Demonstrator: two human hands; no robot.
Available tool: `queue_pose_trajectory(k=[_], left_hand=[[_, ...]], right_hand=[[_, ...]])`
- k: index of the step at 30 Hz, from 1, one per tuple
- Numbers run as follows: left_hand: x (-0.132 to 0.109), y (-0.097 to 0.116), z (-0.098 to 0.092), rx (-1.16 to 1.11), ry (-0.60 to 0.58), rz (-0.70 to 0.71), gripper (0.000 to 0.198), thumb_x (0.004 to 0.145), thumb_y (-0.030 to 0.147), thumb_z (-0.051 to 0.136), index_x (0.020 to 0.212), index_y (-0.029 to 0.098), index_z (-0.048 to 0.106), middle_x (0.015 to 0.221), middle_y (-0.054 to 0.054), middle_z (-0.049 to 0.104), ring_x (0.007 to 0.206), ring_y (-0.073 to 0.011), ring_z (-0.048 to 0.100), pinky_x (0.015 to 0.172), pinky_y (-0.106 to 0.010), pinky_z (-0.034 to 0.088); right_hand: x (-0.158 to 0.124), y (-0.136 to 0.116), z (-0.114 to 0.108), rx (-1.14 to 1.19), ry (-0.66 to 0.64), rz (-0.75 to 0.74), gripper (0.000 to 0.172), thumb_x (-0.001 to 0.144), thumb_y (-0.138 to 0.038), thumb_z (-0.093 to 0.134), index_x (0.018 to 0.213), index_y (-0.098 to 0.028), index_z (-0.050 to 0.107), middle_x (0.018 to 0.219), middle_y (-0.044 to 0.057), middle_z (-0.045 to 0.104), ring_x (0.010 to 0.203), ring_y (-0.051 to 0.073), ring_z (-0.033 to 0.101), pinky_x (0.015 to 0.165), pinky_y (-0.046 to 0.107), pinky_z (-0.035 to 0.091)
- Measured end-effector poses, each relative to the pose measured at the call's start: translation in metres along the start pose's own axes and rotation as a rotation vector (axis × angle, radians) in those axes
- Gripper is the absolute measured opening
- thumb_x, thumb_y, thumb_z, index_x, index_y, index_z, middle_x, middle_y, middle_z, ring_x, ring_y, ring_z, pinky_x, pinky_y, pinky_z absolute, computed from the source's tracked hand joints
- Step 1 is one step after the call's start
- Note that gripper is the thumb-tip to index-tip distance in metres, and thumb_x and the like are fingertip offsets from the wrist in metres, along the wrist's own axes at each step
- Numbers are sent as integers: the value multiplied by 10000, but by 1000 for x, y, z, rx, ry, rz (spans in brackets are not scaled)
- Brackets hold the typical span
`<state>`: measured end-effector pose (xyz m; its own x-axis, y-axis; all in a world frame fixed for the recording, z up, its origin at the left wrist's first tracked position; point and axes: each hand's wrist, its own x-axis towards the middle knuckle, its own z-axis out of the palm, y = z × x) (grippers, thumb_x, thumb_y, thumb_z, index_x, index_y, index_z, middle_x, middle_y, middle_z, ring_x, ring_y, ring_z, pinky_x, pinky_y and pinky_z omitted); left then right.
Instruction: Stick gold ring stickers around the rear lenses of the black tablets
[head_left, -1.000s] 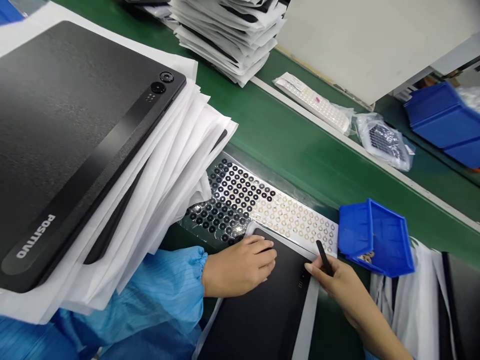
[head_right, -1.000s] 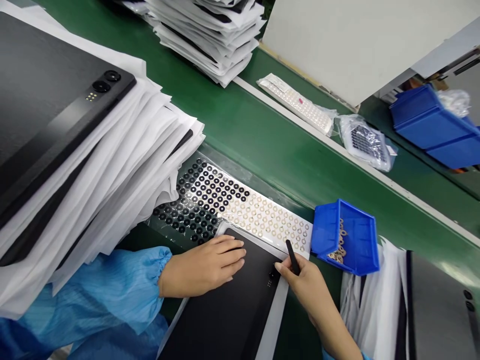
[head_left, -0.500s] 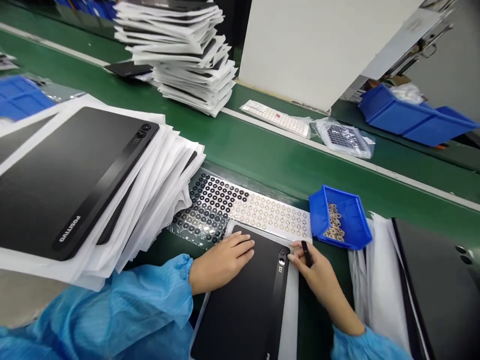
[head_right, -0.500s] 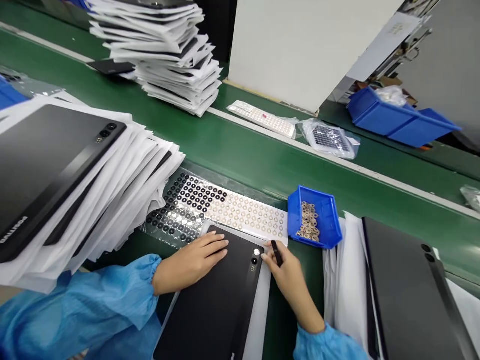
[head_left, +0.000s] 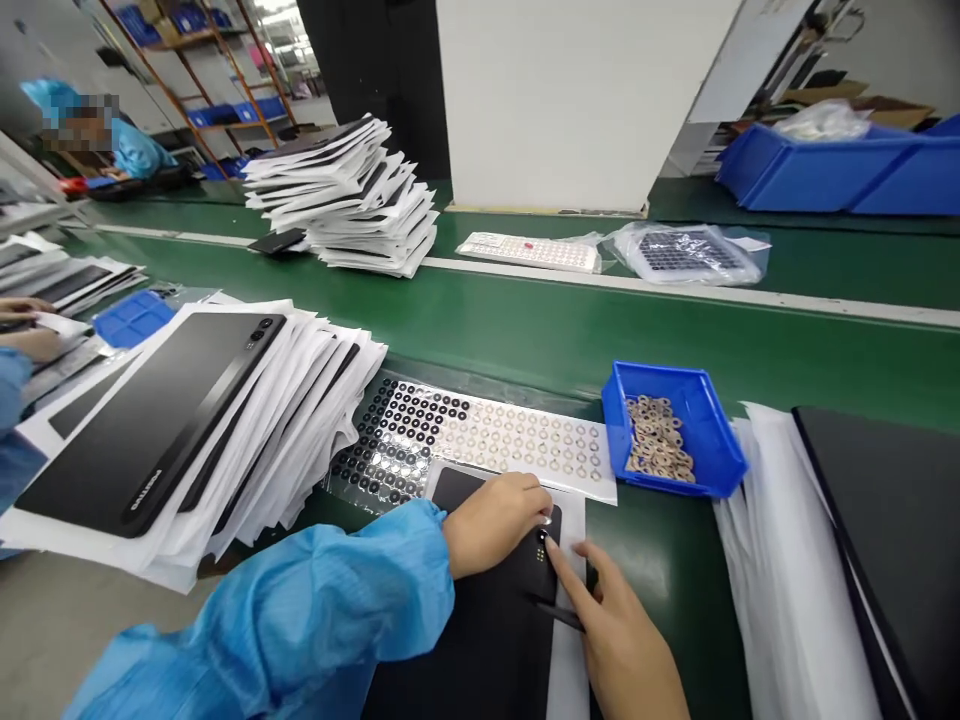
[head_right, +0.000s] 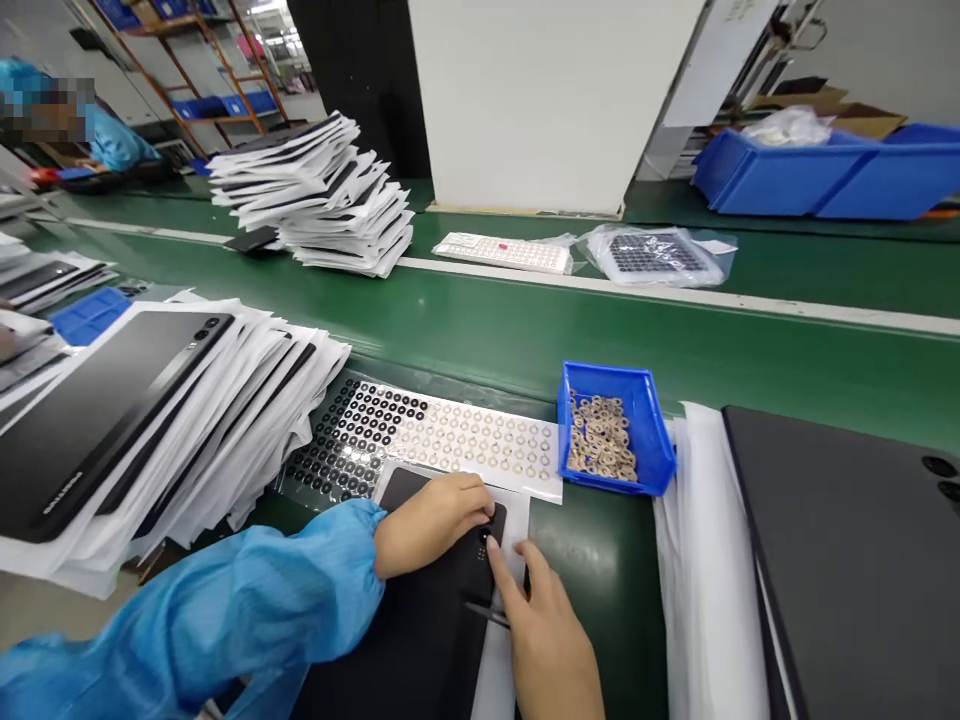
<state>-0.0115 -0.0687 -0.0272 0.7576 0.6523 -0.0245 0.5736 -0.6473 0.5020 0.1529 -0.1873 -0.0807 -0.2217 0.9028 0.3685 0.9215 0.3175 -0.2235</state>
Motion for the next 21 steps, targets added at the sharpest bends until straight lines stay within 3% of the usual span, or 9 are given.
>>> queue_pose_trajectory(k=[3,9,21], left_hand=[[10,0,2,26,-51,17,75,881,104,579,822,145,601,832,-11,617,814,-147,593,766,-229,460],[16,2,-4,49,-121,13,106,863,78,586,777,139,598,792,-7,615,754,-137,596,712,-213,448],[23,6,-8,80,-159,-21,147,858,74,580,734,148,605,752,9,623,719,-128,601,692,-206,439]], right_hand=[[3,-2,-2,-37,48,-17,715,733,53,305,1331,-298,483,1112,99,616,890,200,649,582,237,559],[0,-1,0,-31,11,-18,651,742,38,324,1294,-241,529,1140,114,617,911,211,643,573,242,560],[1,-1,0,26,13,13,638,747,43,334,1276,-237,556,1143,107,624,890,214,640,573,241,547]])
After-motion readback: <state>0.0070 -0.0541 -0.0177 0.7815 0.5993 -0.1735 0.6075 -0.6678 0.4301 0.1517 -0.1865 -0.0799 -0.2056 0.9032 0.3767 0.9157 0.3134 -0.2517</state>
